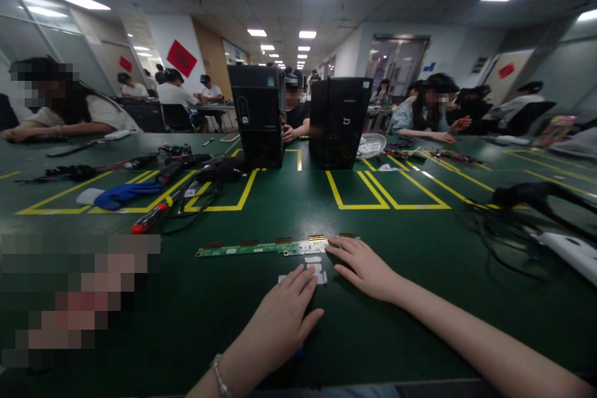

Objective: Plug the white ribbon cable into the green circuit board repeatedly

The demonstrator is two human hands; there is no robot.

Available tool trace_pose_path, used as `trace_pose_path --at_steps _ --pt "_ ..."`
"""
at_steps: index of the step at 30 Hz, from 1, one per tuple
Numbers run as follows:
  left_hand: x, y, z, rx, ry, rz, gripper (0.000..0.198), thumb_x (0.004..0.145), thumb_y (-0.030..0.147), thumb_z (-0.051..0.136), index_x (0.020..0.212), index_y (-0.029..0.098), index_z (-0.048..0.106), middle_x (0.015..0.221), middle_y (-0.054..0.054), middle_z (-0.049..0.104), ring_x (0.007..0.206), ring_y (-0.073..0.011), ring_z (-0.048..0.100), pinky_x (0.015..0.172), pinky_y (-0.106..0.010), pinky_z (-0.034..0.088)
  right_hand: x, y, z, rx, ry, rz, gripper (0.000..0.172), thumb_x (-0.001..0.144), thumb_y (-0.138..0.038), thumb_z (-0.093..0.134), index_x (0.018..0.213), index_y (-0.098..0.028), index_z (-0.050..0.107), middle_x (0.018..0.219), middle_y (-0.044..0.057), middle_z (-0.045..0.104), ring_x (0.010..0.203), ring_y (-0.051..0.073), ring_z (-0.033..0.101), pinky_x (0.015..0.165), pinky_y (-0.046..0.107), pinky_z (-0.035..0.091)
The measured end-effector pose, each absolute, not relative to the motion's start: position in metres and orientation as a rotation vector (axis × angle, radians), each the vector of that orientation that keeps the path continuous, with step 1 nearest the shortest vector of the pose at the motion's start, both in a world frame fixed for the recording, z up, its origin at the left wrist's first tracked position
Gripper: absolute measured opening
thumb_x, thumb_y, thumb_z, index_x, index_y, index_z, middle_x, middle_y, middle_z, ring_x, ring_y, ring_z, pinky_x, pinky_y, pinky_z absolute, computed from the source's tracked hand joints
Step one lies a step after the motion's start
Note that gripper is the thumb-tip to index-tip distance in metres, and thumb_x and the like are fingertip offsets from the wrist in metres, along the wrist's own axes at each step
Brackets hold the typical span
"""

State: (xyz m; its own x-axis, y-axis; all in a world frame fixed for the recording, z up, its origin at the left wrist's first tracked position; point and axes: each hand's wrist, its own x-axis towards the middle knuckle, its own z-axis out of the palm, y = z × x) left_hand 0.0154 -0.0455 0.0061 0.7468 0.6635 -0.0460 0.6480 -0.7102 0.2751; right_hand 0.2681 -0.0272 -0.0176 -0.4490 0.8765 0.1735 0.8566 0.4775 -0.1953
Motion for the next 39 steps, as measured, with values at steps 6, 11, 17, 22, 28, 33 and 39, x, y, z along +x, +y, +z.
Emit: trace_pose_path --at_steps 6,11,17,22,28,33,39 --pt "0.016 -0.041 0.004 2.718 1.002 0.014 0.061 0.099 0.044 0.043 0.149 0.011 0.035 0.157 -0.012 0.031 0.145 -0.0286 0.025 0.115 -0.047 0.031 0.269 -0.028 -0.020 -1.497 -2.467 0.106 0.043 0.100 -0.039 0.042 0.140 -0.026 0.049 0.149 0.008 0.045 0.137 0.025 0.039 0.111 0.051 0.034" --pt "0.018 -0.034 0.002 2.812 0.955 0.067 0.063 0.096 0.047 0.050 0.146 0.009 0.041 0.153 -0.016 0.038 0.141 -0.0328 0.035 0.110 -0.050 0.039 0.269 -0.028 -0.019 -1.497 -2.458 0.117 0.043 0.099 -0.039 0.043 0.140 -0.027 0.049 0.149 0.008 0.045 0.137 0.026 0.039 0.111 0.050 0.034" --pt "0.025 -0.025 0.006 2.858 0.893 0.207 0.057 0.095 0.045 0.051 0.136 0.005 0.052 0.145 -0.020 0.049 0.135 -0.0339 0.044 0.110 -0.049 0.040 0.269 -0.029 -0.017 -1.484 -2.446 0.131 0.042 0.098 -0.037 0.045 0.139 -0.026 0.049 0.148 0.009 0.045 0.137 0.026 0.039 0.110 0.052 0.034" --pt "0.032 -0.020 0.008 2.871 0.824 0.320 0.045 0.096 0.040 0.050 0.129 0.011 0.057 0.138 -0.015 0.057 0.129 -0.0284 0.050 0.109 -0.045 0.042 0.269 -0.028 -0.016 -1.423 -2.425 0.124 0.041 0.099 -0.036 0.044 0.137 -0.023 0.050 0.146 0.012 0.046 0.134 0.027 0.041 0.109 0.053 0.036" --pt "0.026 -0.016 0.000 2.830 0.840 0.384 0.043 0.097 0.036 0.049 0.133 0.013 0.054 0.139 -0.014 0.057 0.131 -0.0282 0.049 0.108 -0.047 0.042 0.264 -0.017 -0.014 -1.257 -2.437 0.139 0.035 0.098 -0.030 0.042 0.129 -0.022 0.055 0.139 0.011 0.053 0.132 0.025 0.044 0.108 0.050 0.038" --pt "0.020 -0.014 -0.004 2.783 0.806 0.327 0.044 0.097 0.036 0.048 0.135 0.016 0.053 0.141 -0.011 0.055 0.131 -0.0265 0.048 0.108 -0.046 0.042 0.261 -0.009 -0.013 -1.207 -2.407 0.201 0.033 0.100 -0.027 0.037 0.125 -0.019 0.058 0.134 0.011 0.057 0.127 0.021 0.050 0.106 0.043 0.043" --pt "0.018 -0.013 -0.008 2.744 0.794 0.298 0.049 0.097 0.039 0.048 0.140 0.015 0.049 0.145 -0.010 0.052 0.134 -0.0264 0.046 0.110 -0.046 0.040 0.263 -0.011 -0.012 -1.217 -2.422 0.303 0.033 0.100 -0.028 0.040 0.127 -0.019 0.057 0.133 0.009 0.059 0.128 0.019 0.050 0.108 0.041 0.042"
